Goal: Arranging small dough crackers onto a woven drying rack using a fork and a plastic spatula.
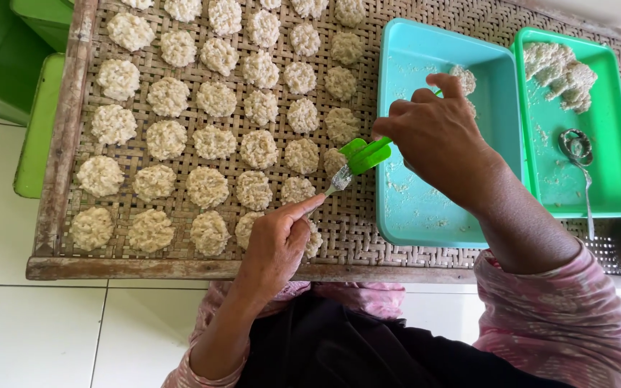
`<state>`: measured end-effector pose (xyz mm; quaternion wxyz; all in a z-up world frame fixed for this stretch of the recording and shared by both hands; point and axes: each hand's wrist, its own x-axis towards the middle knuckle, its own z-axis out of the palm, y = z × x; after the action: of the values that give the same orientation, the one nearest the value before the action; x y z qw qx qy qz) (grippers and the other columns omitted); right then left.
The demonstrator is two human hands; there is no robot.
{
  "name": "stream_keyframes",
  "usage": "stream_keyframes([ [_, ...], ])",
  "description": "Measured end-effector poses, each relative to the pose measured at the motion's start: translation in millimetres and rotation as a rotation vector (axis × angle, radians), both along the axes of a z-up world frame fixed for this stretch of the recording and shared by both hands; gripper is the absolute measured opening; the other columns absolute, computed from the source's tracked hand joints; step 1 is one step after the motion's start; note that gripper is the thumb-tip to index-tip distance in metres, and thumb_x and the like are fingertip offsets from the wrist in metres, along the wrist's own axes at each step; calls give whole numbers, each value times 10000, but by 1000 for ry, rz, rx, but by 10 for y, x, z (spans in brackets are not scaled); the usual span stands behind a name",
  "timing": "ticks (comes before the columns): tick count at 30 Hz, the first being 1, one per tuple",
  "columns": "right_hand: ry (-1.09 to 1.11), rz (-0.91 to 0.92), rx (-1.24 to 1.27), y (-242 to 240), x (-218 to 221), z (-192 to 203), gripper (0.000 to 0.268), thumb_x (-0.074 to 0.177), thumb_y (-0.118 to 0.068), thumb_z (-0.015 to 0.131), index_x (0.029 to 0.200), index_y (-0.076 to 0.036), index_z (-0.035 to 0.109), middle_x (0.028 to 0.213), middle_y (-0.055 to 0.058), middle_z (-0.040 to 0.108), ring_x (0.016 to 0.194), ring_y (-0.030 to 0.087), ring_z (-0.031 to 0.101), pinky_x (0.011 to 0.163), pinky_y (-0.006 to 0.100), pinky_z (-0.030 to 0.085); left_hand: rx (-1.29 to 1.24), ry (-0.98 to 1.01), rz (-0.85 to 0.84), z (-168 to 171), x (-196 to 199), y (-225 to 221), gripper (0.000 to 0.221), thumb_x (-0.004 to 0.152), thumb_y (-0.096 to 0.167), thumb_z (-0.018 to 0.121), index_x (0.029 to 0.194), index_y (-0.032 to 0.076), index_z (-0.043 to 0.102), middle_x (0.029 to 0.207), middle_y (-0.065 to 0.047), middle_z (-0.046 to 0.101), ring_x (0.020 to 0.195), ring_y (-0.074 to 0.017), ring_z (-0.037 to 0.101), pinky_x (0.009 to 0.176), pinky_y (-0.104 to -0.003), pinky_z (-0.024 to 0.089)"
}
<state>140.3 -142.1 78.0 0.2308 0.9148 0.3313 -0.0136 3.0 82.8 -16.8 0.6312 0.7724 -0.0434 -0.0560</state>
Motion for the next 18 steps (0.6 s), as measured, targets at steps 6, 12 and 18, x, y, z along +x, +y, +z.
stream_keyframes([
  [6, -37, -4, -85, 67, -28, -6, 294, 827, -87, 751, 1000, -325, 732, 893, -58, 756, 855, 189, 681, 1107, 486, 293, 16, 25, 18, 3, 2, -14, 486, 840, -28, 548, 1296, 32, 707, 636, -44, 599, 469, -93, 340, 411, -282, 313],
  [12, -164, 16, -207, 175, -95, 77, 202, 836, -191, 769, 944, -356, 726, 848, -77, 729, 874, 167, 657, 1121, 453, 252, 55, 48, 23, -20, -7, -28, 460, 865, 13, 550, 1295, 40, 710, 588, -33, 556, 445, -95, 327, 395, -292, 295],
  [18, -185, -27, -350, 272, -190, 220, 165, 826, -166, 781, 889, -292, 696, 830, -75, 704, 864, 164, 597, 1122, 465, 205, 46, 64, 51, 7, 5, -45, 459, 854, 3, 531, 1277, 22, 707, 686, -80, 701, 438, -101, 373, 402, -284, 348],
])
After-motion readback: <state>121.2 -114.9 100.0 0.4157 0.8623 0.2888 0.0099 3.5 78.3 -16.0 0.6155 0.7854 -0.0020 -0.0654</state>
